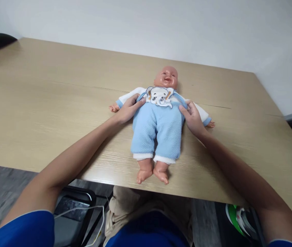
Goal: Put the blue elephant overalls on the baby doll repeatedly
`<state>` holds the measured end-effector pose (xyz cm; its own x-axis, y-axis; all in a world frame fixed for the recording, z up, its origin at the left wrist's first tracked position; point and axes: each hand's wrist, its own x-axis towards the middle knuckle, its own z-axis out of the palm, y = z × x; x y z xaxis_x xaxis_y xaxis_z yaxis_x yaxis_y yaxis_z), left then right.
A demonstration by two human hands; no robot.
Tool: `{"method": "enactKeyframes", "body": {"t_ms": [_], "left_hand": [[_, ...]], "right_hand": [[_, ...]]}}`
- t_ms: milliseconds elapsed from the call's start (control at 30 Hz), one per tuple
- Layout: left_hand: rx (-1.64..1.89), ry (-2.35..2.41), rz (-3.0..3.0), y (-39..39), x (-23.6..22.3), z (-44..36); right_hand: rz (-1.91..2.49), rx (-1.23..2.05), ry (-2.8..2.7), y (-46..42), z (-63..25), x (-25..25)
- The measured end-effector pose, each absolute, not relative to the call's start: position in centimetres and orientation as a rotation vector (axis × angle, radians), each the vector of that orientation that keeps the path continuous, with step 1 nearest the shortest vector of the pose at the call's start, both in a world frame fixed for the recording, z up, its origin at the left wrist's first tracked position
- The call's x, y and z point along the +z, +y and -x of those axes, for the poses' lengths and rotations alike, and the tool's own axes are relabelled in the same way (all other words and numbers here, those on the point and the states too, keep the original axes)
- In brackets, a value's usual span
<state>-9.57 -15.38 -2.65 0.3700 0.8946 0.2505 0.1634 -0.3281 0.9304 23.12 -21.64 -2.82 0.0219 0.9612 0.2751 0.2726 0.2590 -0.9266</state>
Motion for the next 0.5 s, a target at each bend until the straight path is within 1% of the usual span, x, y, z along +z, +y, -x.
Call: {"method": "enactKeyframes", "body": {"t_ms": [100, 233, 500], "left_hand": [[0.932, 0.970, -1.858, -14.8, -3.2, 11.0], [0.941, 0.958, -1.831, -14.8, -3.4, 12.0], [1.057, 0.858, -1.416, -16.3, -4.2, 10.0]], "right_hand": [[1.327, 0.669, -1.560, -22.7, -23.6, -3.7], [1.395, 0.550, -1.607, -23.8, -23.9, -4.1], [1.260, 0.841, -1.326, -22.0, -22.9, -5.5]]}}
